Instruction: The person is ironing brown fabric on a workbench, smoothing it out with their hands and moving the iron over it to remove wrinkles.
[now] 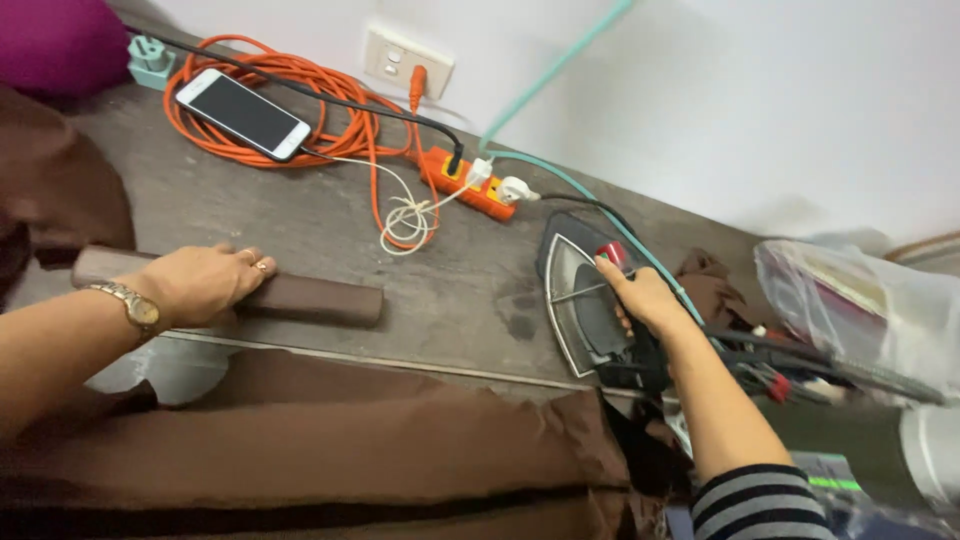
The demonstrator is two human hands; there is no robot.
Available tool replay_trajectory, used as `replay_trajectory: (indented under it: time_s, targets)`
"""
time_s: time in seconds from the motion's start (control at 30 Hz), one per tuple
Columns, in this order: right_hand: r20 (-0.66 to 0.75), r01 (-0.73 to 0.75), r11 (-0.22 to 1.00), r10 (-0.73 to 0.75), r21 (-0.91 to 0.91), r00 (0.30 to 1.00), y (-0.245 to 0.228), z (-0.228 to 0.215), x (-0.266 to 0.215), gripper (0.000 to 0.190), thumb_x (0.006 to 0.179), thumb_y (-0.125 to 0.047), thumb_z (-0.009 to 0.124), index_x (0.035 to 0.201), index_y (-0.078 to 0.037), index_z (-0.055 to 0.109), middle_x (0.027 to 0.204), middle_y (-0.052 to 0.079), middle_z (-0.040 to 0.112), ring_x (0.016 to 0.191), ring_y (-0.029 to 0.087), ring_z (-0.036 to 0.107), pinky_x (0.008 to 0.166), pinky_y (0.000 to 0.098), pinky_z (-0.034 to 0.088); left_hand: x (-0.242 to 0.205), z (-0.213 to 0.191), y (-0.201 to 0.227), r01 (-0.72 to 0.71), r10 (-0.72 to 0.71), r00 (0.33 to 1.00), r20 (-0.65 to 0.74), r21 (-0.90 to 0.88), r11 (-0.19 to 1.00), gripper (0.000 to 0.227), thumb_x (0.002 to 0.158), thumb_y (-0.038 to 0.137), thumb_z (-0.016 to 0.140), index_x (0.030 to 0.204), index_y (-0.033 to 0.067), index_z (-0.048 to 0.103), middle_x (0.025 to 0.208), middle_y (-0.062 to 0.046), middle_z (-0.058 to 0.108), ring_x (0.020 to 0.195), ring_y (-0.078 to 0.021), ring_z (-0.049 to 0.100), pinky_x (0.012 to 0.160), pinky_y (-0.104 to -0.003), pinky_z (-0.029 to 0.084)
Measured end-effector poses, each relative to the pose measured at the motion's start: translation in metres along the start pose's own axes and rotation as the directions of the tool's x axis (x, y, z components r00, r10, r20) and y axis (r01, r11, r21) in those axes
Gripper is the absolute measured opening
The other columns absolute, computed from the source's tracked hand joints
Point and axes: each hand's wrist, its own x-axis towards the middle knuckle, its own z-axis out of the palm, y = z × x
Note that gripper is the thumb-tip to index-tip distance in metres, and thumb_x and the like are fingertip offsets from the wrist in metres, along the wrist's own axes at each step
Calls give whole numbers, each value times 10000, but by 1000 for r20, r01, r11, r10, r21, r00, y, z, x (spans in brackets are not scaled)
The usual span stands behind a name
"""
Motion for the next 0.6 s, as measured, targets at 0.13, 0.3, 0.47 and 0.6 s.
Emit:
replay_trajectory:
  time_s: [0.13, 0.3, 0.47, 0.6]
  targets:
    - [-3, 6, 997, -6, 73, 1000, 3, 16, 27, 644, 924, -554, 551, 630, 12, 460, 501, 171, 488, 397, 276, 459, 416, 402, 422, -2, -2, 0, -24, 23, 999, 39, 23, 999, 539, 859, 159, 524, 1356, 179, 316, 1293, -12, 463, 1049, -248, 597, 785, -426, 596]
    - [-27, 46, 995, -44, 93, 999, 12, 26, 36, 689, 883, -624, 520, 623, 13, 498, 438, 144, 497, 355, 260, 469, 449, 374, 389, -3, -1, 0, -8, 9, 998, 64, -13, 1000, 559, 859, 67, 437, 1376, 214, 283, 1372, 48, 436, 1188, -234, 570, 883, -419, 579]
    - [-87, 211, 967, -224, -140, 971, 54, 14, 66, 613, 892, -601, 500, 730, -19, 606, 699, 170, 630, 660, 318, 598, 643, 411, 456, 11, 3, -12, 24, -25, 997, 79, 11, 1000, 537, 876, 188, 426, 1389, 282, 297, 1421, 45, 436, 1280, -171, 535, 981, -363, 563]
    - [-176, 526, 769, -611, -363, 772, 58, -12, -10, 391, 959, -408, 596, 726, -95, 615, 570, 31, 533, 546, 162, 428, 520, 394, 310, -38, -37, -10, -44, 49, 998, -31, 152, 987, 549, 744, 306, 654, 1205, 232, 366, 1170, 12, 511, 932, -261, 658, 687, -435, 585]
